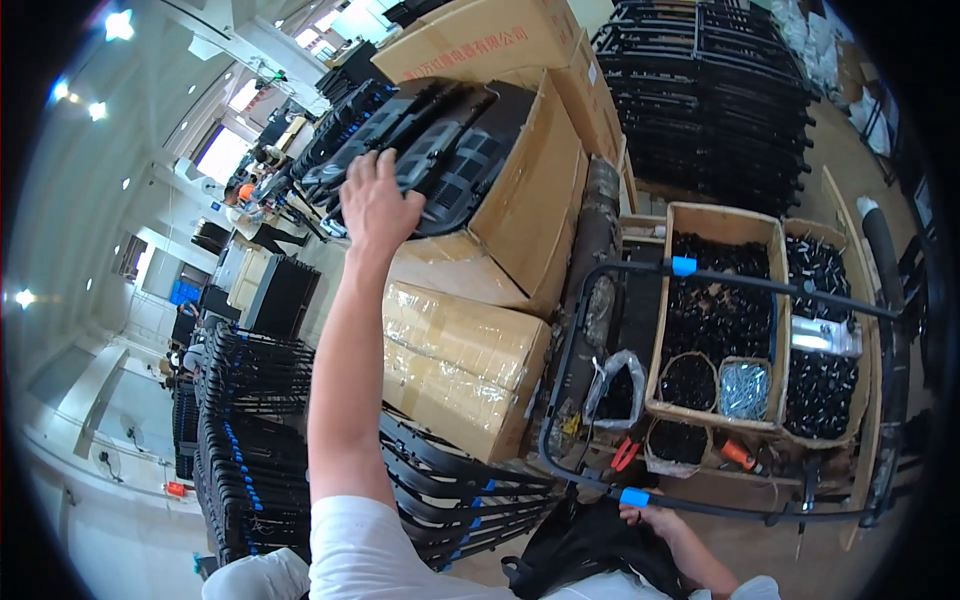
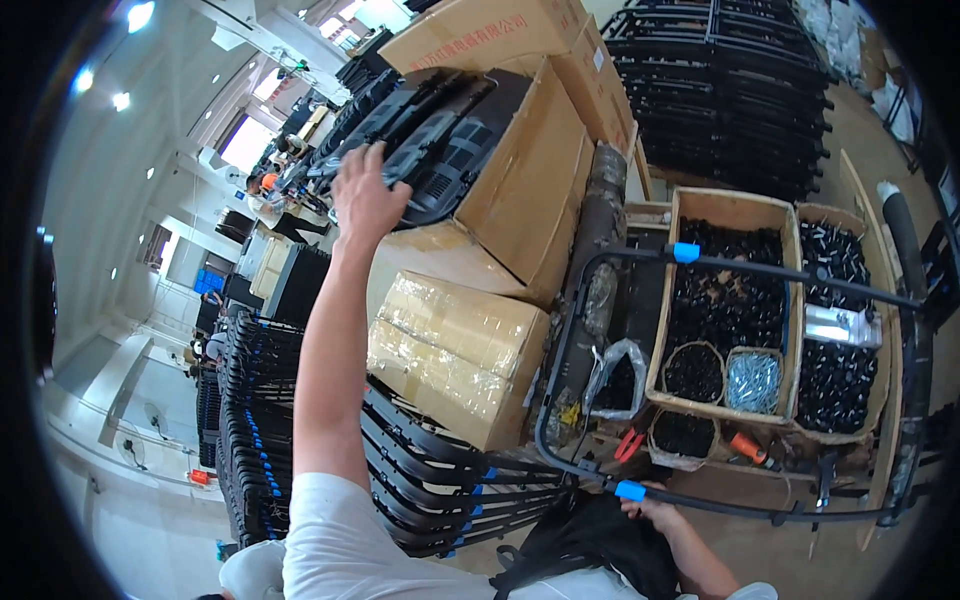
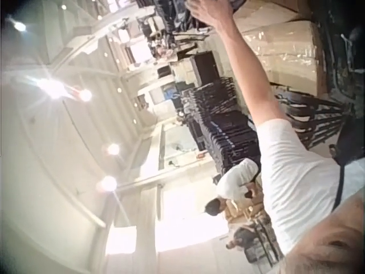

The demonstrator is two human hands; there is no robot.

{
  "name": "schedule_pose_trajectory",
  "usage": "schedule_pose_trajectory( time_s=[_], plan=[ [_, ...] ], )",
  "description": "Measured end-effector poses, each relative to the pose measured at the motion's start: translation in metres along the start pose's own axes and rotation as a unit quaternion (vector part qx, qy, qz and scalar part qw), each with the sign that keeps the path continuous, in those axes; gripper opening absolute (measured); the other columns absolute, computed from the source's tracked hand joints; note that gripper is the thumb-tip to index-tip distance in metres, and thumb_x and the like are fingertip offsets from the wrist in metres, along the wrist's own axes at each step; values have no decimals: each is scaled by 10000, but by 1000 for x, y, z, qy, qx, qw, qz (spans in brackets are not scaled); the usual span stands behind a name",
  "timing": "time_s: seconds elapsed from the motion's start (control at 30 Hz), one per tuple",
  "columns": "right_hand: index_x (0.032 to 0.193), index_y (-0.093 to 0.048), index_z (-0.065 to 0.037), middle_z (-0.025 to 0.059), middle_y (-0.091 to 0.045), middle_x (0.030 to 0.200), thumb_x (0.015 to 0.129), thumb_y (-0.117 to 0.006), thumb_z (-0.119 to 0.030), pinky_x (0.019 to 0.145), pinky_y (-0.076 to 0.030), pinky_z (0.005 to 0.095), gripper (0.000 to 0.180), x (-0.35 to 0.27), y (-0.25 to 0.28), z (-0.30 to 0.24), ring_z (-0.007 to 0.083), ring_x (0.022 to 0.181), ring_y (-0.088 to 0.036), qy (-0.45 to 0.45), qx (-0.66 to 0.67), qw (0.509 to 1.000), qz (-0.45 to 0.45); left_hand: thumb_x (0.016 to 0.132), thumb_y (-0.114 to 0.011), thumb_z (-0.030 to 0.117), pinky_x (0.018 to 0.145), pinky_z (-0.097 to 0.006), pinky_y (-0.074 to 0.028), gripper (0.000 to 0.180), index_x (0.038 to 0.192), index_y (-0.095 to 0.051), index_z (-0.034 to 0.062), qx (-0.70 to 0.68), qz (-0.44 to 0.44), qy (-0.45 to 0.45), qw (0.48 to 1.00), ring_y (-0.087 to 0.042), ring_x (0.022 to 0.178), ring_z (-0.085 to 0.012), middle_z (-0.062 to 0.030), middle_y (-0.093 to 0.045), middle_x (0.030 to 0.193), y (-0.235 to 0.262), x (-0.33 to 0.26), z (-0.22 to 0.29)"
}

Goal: Assembling plastic components of office chairs using an electric screwdriver and screws.

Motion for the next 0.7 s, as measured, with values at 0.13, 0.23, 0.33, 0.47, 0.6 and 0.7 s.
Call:
schedule_pose_trajectory(
  time_s=[0.13,0.23,0.33,0.47,0.6,0.7],
  plan=[
    [1242,-733,-26,66,-761,1088,999,-730,-277,852,-557,301,349,-78,7,-25,167,950,-703,-19,-119,992,45,945,-646,195,993,-484,-561,464,1386,-573,69,78,-162,-34,983,-696,1187,-366,-181,-680,1323,-59,29,14],
    [1406,-670,-16,84,-742,1176,993,-736,-258,890,-551,304,483,-123,6,-62,149,966,-677,-19,-260,965,15,1000,-589,172,840,-423,-600,182,1153,-631,82,163,-92,-45,981,-762,975,-301,-129,-748,1075,-71,37,-2],
    [1431,-646,2,98,-744,1183,985,-743,-262,913,-548,289,528,-157,0,-88,151,1008,-683,-14,-222,975,28,1008,-543,113,807,-419,-598,78,1041,-613,106,114,3,-23,993,-768,927,-293,-101,-752,1007,-59,34,-21],
    [1413,-670,-29,112,-778,1208,963,-757,-295,944,-570,316,530,-196,-25,-146,175,1046,-728,65,-326,943,8,971,-548,40,927,-429,-563,313,1262,-641,107,26,100,-2,995,-732,1106,-293,-100,-738,1260,-14,12,-62],
    [1203,-752,-38,126,-786,1055,895,-765,-195,902,-589,386,346,-264,-84,-275,281,965,-753,355,-454,811,98,927,-603,-9,1005,-400,-540,444,1351,-653,113,-64,183,-71,979,-708,1174,-267,-72,-727,1326,50,-16,-65],
    [1116,-755,-19,176,-756,1125,804,-695,-86,966,-560,447,325,-335,-135,-372,335,1068,-724,636,-489,545,242,884,-637,-47,986,-373,-554,428,1283,-715,85,-114,232,-157,953,-718,1193,-237,-72,-752,1296,110,-54,-61]
  ],
)
Point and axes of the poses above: each hand's wrist, its own x-axis towards the middle knuckle, its own y-axis out of the back of the hand, z = x × y, the point moved 4 cm from there along x, towards the middle knuckle
